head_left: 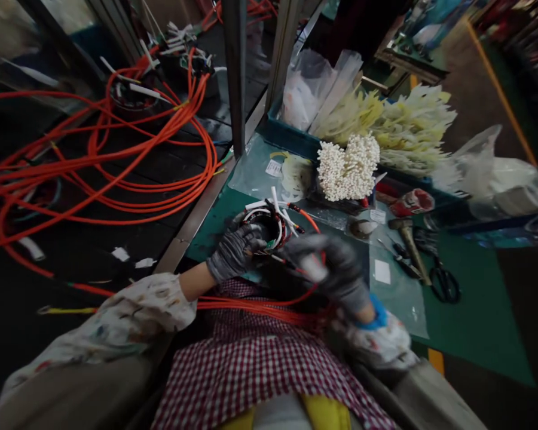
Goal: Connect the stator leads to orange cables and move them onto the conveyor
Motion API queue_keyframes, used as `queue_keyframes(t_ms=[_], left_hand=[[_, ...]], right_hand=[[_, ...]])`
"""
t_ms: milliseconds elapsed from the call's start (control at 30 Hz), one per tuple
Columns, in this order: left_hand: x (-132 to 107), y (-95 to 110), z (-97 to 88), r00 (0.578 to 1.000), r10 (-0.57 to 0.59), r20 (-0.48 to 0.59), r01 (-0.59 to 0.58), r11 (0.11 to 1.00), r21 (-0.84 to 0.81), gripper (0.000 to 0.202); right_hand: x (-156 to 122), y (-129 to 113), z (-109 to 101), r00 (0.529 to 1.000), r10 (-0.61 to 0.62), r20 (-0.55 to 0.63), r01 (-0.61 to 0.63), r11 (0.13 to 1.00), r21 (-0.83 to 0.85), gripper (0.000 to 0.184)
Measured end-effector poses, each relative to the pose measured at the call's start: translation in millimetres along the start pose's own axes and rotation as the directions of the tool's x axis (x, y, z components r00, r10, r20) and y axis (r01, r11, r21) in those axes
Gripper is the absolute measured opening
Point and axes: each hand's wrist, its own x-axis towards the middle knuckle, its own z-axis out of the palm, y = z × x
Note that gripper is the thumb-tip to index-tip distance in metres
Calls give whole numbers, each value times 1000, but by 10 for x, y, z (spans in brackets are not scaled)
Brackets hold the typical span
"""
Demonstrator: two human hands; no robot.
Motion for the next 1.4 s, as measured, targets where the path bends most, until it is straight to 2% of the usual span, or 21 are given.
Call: queue_keyframes(t_ms=[67, 100, 133, 167, 233, 300, 367, 467, 533, 633, 800, 933, 1000, 1100, 1133, 1167, 1200, 1267, 1300, 1333, 1400], left_hand=[[3, 13, 4, 999, -10, -35, 10, 1000, -9, 31], [4, 21, 1, 999, -18, -37, 18, 1000, -21, 34], [4, 29, -3, 999, -28, -28, 27, 999, -38, 35], [3, 39, -9, 999, -39, -10, 38, 997, -61, 36], [-5, 63, -18, 997, -70, 46, 74, 992, -102, 34], [-16, 95, -24, 992, -97, 74, 105, 989, -106, 31], [-22, 129, -27, 994, -100, 50, 104, 992, -75, 28], [-8, 176, -40, 997, -46, -54, 45, 999, -20, 21], [16, 203, -56, 990, 2, -138, -1, 1000, 7, 17], [54, 239, -86, 975, 35, -217, -29, 999, 32, 10], [72, 199, -131, 972, 79, -223, -71, 997, 40, 12], [59, 59, -165, 942, 285, -177, -264, 955, 135, 9], [52, 8, -171, 925, 342, -165, -315, 934, 168, 10], [31, -3, -157, 930, 321, -179, -296, 943, 151, 12], [23, 7, -150, 937, 301, -180, -279, 951, 136, 11], [16, 20, -145, 944, 277, -176, -259, 958, 123, 10], [14, 34, -141, 951, 257, -174, -240, 964, 112, 9], [26, 60, -143, 957, 233, -173, -218, 970, 105, 7], [40, 71, -148, 957, 230, -176, -214, 971, 105, 7], [57, 80, -154, 958, 227, -178, -210, 972, 109, 8], [89, 98, -165, 955, 225, -192, -203, 971, 127, 15]], right_hand=[[39, 43, -258, 968, -139, -211, 97, 975, -199, 20], [49, 74, -316, 953, -213, -217, 145, 946, -291, 19], [49, 112, -325, 952, -270, -147, 203, 911, -360, 21], [41, 155, -290, 954, -298, -23, 266, 882, -390, 24], [6, 250, -144, 932, -304, 198, 360, 845, -396, 25], [-37, 342, 11, 915, -274, 296, 377, 842, -386, 24], [-66, 410, 107, 926, -211, 313, 317, 885, -342, 23], [-62, 433, 152, 963, -81, 256, 140, 965, -222, 24], [-22, 402, 169, 975, -11, 223, 48, 986, -160, 24], [77, 340, 228, 976, 39, 214, -5, 988, -154, 27], [174, 276, 365, 978, 121, 168, -68, 954, -293, 24], [125, 246, 460, 980, 151, 130, -88, 913, -399, 24], [110, 272, 451, 985, 86, 148, -26, 931, -364, 26], [159, 385, 245, 959, -142, 246, 197, 956, -216, 16], [202, 437, 117, 945, -238, 225, 280, 944, -176, 15], [262, 491, -32, 936, -320, 145, 342, 924, -169, 17], [339, 546, -191, 924, -383, 11, 376, 902, -210, 19], [544, 645, -485, 848, -449, -282, 323, 860, -396, 20], [666, 685, -594, 815, -459, -352, 248, 827, -504, 21], [797, 717, -668, 806, -457, -377, 166, 785, -598, 24], [1062, 755, -704, 841, -419, -341, 46, 684, -728, 33]])
